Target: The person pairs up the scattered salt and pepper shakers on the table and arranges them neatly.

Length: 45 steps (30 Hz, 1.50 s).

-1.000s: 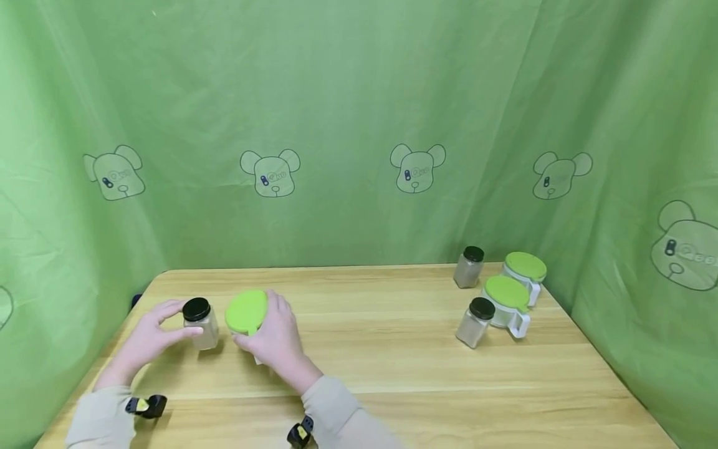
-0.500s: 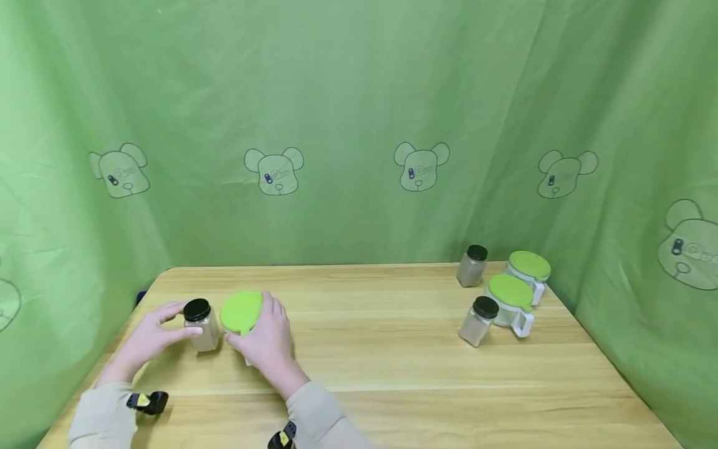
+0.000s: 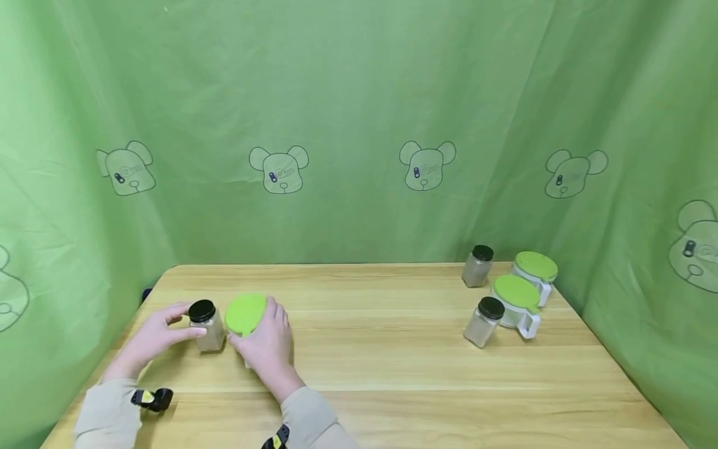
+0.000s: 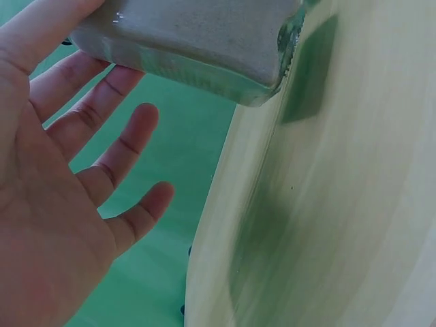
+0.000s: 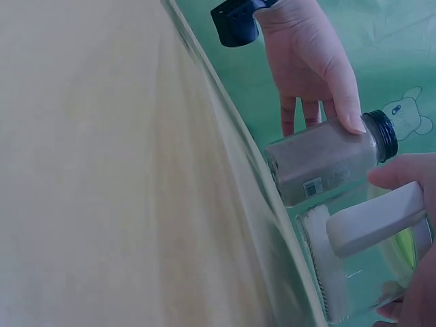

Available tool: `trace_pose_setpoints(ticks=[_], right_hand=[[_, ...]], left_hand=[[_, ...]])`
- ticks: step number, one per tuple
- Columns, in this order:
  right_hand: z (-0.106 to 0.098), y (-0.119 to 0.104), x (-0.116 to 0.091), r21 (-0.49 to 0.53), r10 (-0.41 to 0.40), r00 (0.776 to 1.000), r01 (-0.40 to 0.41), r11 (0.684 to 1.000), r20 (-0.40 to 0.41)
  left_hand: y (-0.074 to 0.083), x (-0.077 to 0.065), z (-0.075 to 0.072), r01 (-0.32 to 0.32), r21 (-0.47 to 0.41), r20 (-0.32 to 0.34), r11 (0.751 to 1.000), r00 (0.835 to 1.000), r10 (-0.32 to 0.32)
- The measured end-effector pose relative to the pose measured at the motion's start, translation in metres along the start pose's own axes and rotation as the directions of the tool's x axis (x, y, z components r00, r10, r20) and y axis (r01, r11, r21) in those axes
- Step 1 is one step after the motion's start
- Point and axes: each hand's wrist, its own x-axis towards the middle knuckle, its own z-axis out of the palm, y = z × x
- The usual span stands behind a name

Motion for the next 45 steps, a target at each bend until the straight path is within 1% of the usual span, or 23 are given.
trace_pose_setpoints(ticks=[10,19,24,28,31,35,40,45], right_hand=[[0.009,-0.002,-0.004,-0.014,-0.001,1.0,0.001,1.0,-0.002],[0.016,-0.003,-0.007,0.008,0.003,1.0,-0.003,1.0,-0.028],[0.02,-0.003,-0.01,0.014,-0.013,0.999,0.014,1.0,-0.047],[0.022,-0.003,-0.013,-0.013,-0.031,0.998,0.03,0.999,-0.053],[0.023,-0.004,-0.014,-0.037,-0.032,0.999,0.03,0.999,-0.044],[0.022,-0.004,-0.015,-0.044,-0.011,1.0,0.01,0.999,-0.02],[0.02,-0.005,-0.018,-0.044,-0.008,1.0,0.008,0.999,-0.005],[0.017,-0.006,-0.02,-0.031,-0.004,0.999,0.005,1.0,0.037]], left_hand=[[-0.002,0.0,0.002,0.015,-0.011,0.013,1.0,1.0,-0.014],[-0.007,-0.001,0.0,0.002,-0.005,0.017,1.0,1.0,-0.002],[-0.009,-0.003,0.0,0.027,-0.02,0.038,0.999,0.999,-0.026],[-0.011,-0.003,0.0,0.038,-0.031,0.045,0.999,0.998,-0.037],[-0.013,-0.003,0.0,0.039,-0.031,0.044,0.999,0.998,-0.037],[-0.013,-0.004,0.0,0.037,-0.029,0.044,0.999,0.998,-0.035],[-0.015,-0.004,0.0,0.016,-0.022,0.034,1.0,0.999,-0.016],[-0.014,-0.004,-0.002,0.021,-0.03,0.048,0.999,0.999,-0.02]])
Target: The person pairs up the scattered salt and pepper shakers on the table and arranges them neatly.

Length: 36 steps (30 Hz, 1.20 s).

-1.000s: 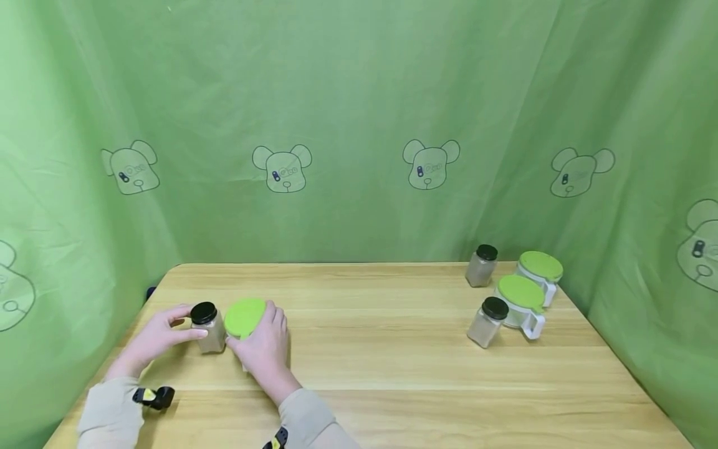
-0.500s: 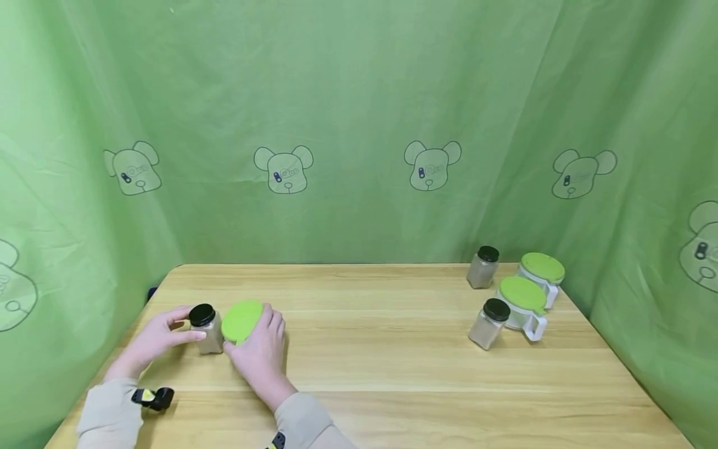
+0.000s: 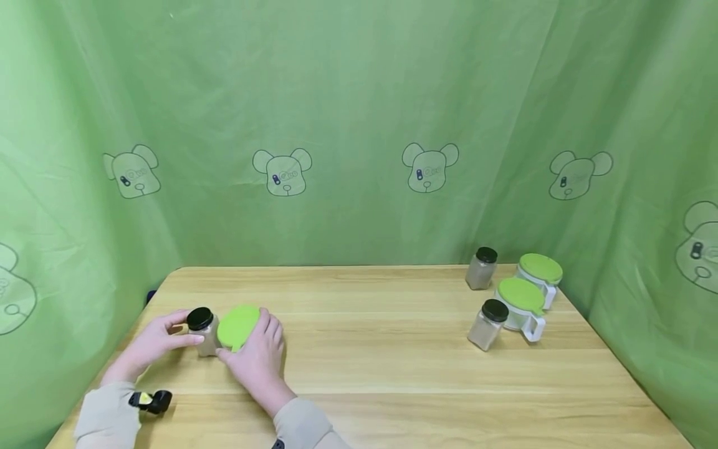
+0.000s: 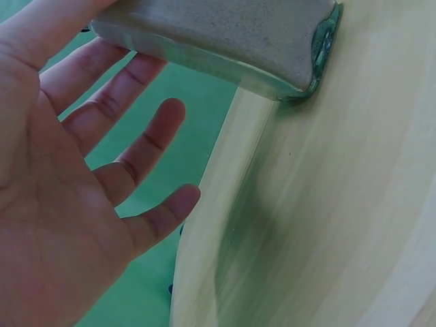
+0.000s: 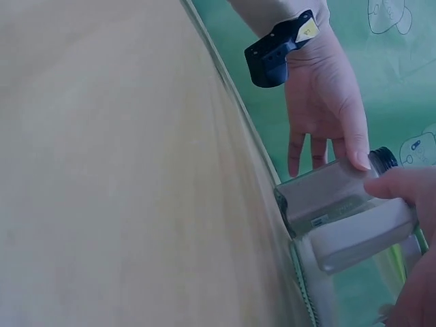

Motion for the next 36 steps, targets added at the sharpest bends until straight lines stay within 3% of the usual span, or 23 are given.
trace_pose_setpoints(ticks=[8,15,22,26,31,36], right_hand=[[-0.008,-0.001,-0.003,0.036,0.007,0.998,-0.009,0.999,0.057],[-0.005,0.0,-0.008,0.05,0.007,1.0,-0.008,0.999,0.028],[-0.006,0.0,-0.007,0.065,0.007,1.0,-0.009,0.998,0.027],[-0.012,-0.003,-0.006,0.077,-0.012,0.999,0.008,0.997,0.052],[-0.02,-0.006,-0.006,0.11,-0.044,0.996,0.036,0.993,0.076],[-0.032,-0.008,-0.007,0.079,-0.095,0.991,0.088,0.993,0.093]], left_hand=[[0.0,0.0,-0.004,-0.002,-0.019,0.005,1.0,1.0,0.002],[-0.005,0.0,-0.002,-0.01,0.023,-0.009,1.0,1.0,0.011],[-0.003,0.0,-0.004,0.001,0.004,0.01,1.0,1.0,-0.001],[0.0,0.0,-0.009,-0.024,0.032,0.004,0.999,1.0,0.024],[0.004,-0.002,-0.018,-0.1,0.088,-0.023,0.991,0.995,0.102],[0.017,-0.008,-0.025,-0.155,0.104,-0.057,0.982,0.985,0.161]])
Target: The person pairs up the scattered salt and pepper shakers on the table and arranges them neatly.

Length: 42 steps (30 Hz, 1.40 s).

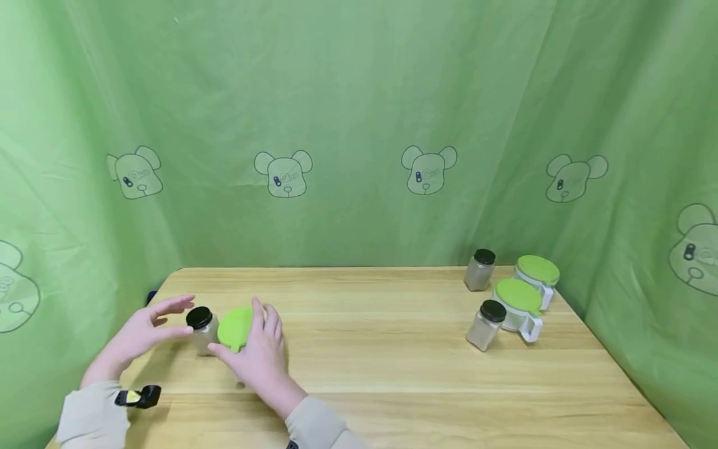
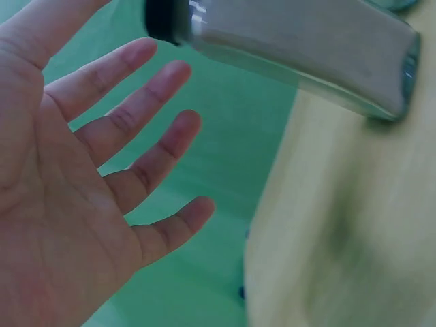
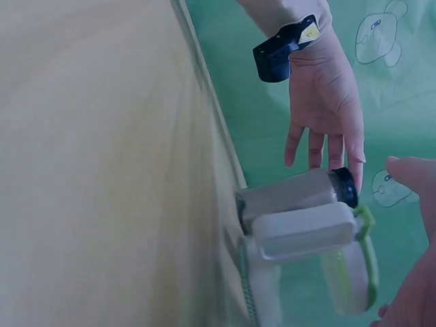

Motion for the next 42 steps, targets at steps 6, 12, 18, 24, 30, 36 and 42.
trace_pose_setpoints(ticks=[6,12,18,24,30,36,42], right_hand=[[-0.017,0.001,-0.002,-0.068,-0.093,0.995,0.095,0.993,0.039],[-0.034,0.009,-0.001,-0.129,-0.191,0.979,0.198,0.972,0.07],[-0.052,0.017,-0.003,-0.157,-0.278,0.954,0.293,0.943,0.112],[-0.067,0.028,-0.007,-0.2,-0.381,0.915,0.401,0.894,0.129],[-0.076,0.042,-0.011,-0.298,-0.485,0.86,0.51,0.807,0.159],[-0.088,0.058,-0.017,-0.357,-0.564,0.805,0.589,0.725,0.185],[-0.109,0.071,-0.02,-0.377,-0.59,0.775,0.629,0.68,0.227]], left_hand=[[0.018,-0.004,-0.009,-0.042,-0.008,-0.053,0.999,0.998,0.042],[0.035,-0.005,-0.014,-0.078,-0.002,-0.096,0.997,0.992,0.077],[0.056,-0.007,-0.018,-0.036,0.024,-0.109,0.999,0.993,0.039],[0.074,-0.005,-0.012,-0.042,0.091,-0.115,0.995,0.992,0.053],[0.084,0.0,0.0,-0.141,0.184,-0.143,0.973,0.975,0.168],[0.089,0.006,0.014,-0.273,0.319,-0.178,0.907,0.923,0.341],[0.099,0.01,0.027,-0.274,0.356,-0.146,0.893,0.928,0.343]])
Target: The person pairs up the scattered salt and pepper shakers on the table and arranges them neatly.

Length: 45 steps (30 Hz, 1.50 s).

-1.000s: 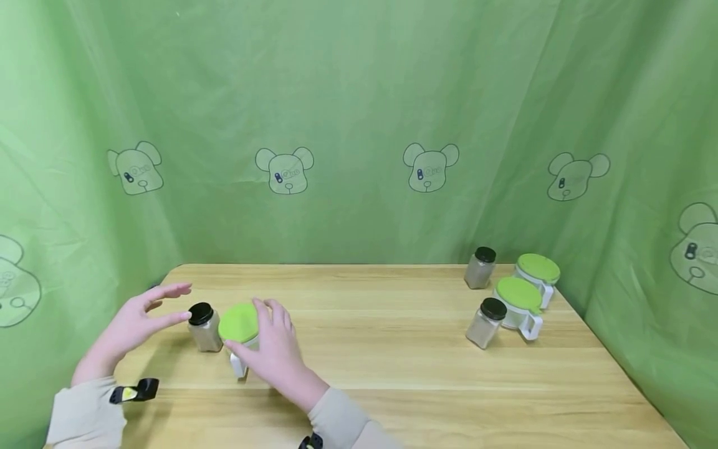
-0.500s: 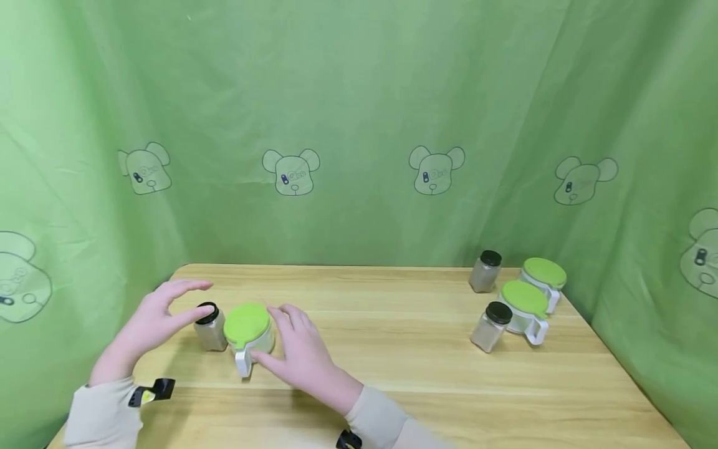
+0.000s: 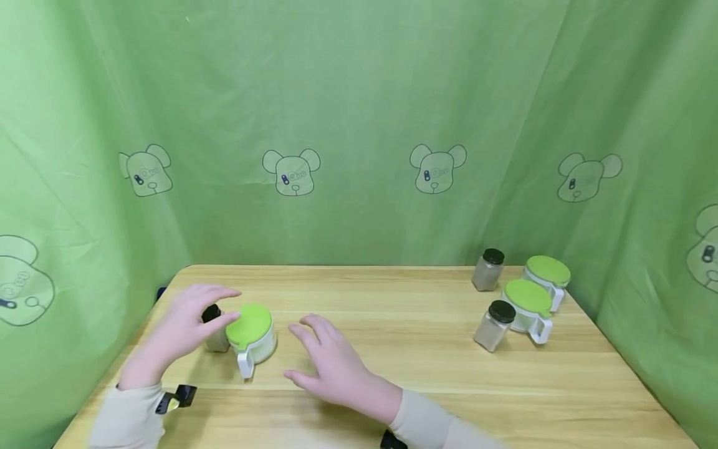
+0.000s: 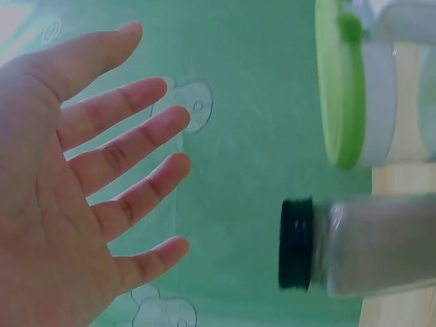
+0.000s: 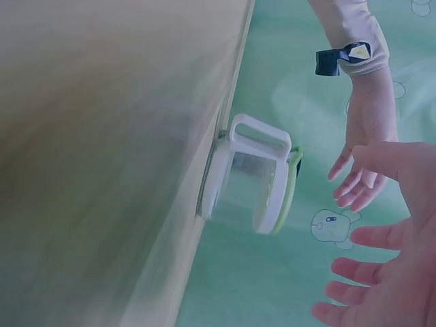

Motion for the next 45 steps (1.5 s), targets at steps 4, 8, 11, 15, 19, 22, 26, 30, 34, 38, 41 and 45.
trace_pose_setpoints(ticks=[4,8,11,15,19,22,26,30,34,38,41,45], right_hand=[[-0.011,0.01,-0.01,-0.001,-0.03,0.999,0.03,1.0,0.021],[-0.021,0.018,-0.02,-0.026,-0.068,0.998,0.069,0.997,0.014],[-0.026,0.024,-0.027,-0.053,-0.095,0.995,0.094,0.994,-0.018],[-0.029,0.032,-0.036,-0.076,-0.123,0.991,0.119,0.99,-0.051],[-0.032,0.04,-0.046,-0.094,-0.127,0.99,0.121,0.988,-0.061],[-0.034,0.045,-0.053,-0.099,-0.115,0.991,0.108,0.989,-0.068],[-0.038,0.053,-0.061,-0.098,-0.092,0.992,0.084,0.992,-0.083],[-0.042,0.061,-0.069,-0.099,-0.08,0.991,0.07,0.993,-0.103],[-0.047,0.07,-0.076,-0.092,-0.077,0.988,0.066,0.994,-0.132],[-0.051,0.079,-0.082,-0.089,-0.063,0.984,0.049,0.995,-0.164],[-0.055,0.085,-0.088,-0.1,-0.044,0.983,0.026,0.995,-0.177],[-0.058,0.095,-0.095,-0.108,-0.025,0.982,0.005,0.994,-0.187]], left_hand=[[0.009,0.003,0.007,-0.02,0.014,0.013,1.0,1.0,0.019],[0.018,0.006,0.014,-0.049,0.032,0.022,0.998,0.999,0.048],[0.025,0.007,0.02,-0.068,0.04,0.04,0.997,0.997,0.067],[0.033,0.006,0.029,-0.089,0.04,0.061,0.995,0.994,0.087],[0.039,0.006,0.037,-0.124,0.041,0.056,0.991,0.991,0.122],[0.043,0.007,0.041,-0.15,0.042,0.05,0.988,0.988,0.148],[0.049,0.007,0.046,-0.174,0.052,0.036,0.983,0.984,0.173],[0.053,0.008,0.052,-0.195,0.059,0.018,0.979,0.981,0.194],[0.059,0.01,0.06,-0.217,0.06,0.013,0.974,0.976,0.216],[0.063,0.012,0.07,-0.23,0.071,0.023,0.971,0.973,0.229],[0.068,0.015,0.079,-0.24,0.075,0.033,0.968,0.971,0.238],[0.076,0.021,0.09,-0.254,0.067,0.062,0.965,0.966,0.25]])
